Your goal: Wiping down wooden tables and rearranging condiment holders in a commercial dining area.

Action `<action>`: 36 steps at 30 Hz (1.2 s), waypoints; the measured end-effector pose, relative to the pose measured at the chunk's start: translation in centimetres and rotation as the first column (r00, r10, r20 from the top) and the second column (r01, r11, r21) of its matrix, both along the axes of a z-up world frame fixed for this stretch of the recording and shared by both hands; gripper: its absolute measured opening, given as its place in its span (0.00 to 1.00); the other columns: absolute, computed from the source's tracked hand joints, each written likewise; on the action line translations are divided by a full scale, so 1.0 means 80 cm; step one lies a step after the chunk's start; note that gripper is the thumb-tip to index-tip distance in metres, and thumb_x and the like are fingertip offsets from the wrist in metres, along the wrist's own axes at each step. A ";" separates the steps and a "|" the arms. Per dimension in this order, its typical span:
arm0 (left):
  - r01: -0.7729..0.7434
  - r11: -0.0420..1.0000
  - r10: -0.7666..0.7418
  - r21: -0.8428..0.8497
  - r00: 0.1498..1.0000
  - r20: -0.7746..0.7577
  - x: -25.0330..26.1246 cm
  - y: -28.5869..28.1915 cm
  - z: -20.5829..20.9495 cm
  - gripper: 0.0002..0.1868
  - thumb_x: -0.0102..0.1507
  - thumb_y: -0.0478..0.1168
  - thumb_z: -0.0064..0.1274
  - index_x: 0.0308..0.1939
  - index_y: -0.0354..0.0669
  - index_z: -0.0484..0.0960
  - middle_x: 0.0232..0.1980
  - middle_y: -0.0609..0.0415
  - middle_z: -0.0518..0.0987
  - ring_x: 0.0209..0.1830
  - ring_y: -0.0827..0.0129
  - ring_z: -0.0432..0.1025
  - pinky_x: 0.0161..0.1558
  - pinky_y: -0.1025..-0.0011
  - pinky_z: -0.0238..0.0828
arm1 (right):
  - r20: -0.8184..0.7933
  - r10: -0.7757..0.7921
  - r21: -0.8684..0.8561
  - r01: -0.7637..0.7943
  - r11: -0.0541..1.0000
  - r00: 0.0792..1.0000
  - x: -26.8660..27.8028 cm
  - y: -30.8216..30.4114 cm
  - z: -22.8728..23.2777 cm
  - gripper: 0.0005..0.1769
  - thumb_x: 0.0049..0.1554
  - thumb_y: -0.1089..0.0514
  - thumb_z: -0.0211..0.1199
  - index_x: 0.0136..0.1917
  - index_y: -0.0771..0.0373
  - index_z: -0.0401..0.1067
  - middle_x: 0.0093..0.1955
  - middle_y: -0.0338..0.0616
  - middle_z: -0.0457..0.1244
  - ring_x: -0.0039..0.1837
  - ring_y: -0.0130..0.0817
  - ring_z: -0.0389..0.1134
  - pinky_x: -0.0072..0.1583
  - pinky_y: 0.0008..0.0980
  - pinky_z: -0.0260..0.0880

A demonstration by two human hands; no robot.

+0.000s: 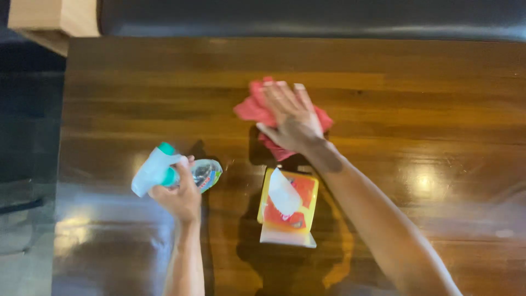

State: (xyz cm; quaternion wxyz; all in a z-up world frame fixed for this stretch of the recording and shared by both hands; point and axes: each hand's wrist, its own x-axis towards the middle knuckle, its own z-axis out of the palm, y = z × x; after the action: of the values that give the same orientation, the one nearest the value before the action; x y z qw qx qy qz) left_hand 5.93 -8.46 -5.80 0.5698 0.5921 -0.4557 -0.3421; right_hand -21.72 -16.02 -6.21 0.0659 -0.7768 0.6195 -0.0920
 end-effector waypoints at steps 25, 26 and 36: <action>0.040 0.977 0.017 -0.211 0.965 0.262 -0.102 -0.096 -0.011 0.07 0.64 0.30 0.60 0.44 0.34 0.81 0.40 0.47 0.83 0.38 0.64 0.79 0.43 0.67 0.76 | 0.062 -0.804 -0.130 0.804 0.581 0.591 -0.275 0.250 -0.037 0.44 0.62 0.51 0.52 0.87 0.66 0.45 0.88 0.54 0.44 0.88 0.56 0.38 0.81 0.63 0.25; 0.044 0.976 0.014 -0.212 0.965 0.264 -0.103 -0.096 -0.008 0.07 0.64 0.31 0.60 0.45 0.34 0.80 0.40 0.47 0.83 0.38 0.65 0.79 0.43 0.67 0.76 | 0.076 -0.750 -0.154 0.751 0.642 0.657 -0.248 0.269 -0.032 0.45 0.60 0.54 0.53 0.87 0.65 0.47 0.88 0.55 0.47 0.88 0.58 0.41 0.83 0.61 0.28; 0.062 0.977 0.005 -0.206 0.952 0.307 -0.051 -0.022 0.025 0.10 0.67 0.38 0.63 0.45 0.36 0.79 0.39 0.48 0.84 0.38 0.61 0.81 0.42 0.66 0.76 | 0.069 -0.680 -0.098 0.684 0.723 0.730 -0.014 0.411 -0.003 0.50 0.49 0.58 0.59 0.82 0.66 0.49 0.85 0.55 0.47 0.85 0.57 0.44 0.82 0.56 0.36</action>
State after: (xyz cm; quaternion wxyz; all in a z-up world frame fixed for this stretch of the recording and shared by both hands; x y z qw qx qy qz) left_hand 1.84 -10.20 -3.80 0.5476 0.5666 -0.5811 -0.2037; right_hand -22.81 16.89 -6.45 -0.0093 -0.4960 0.8541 -0.1566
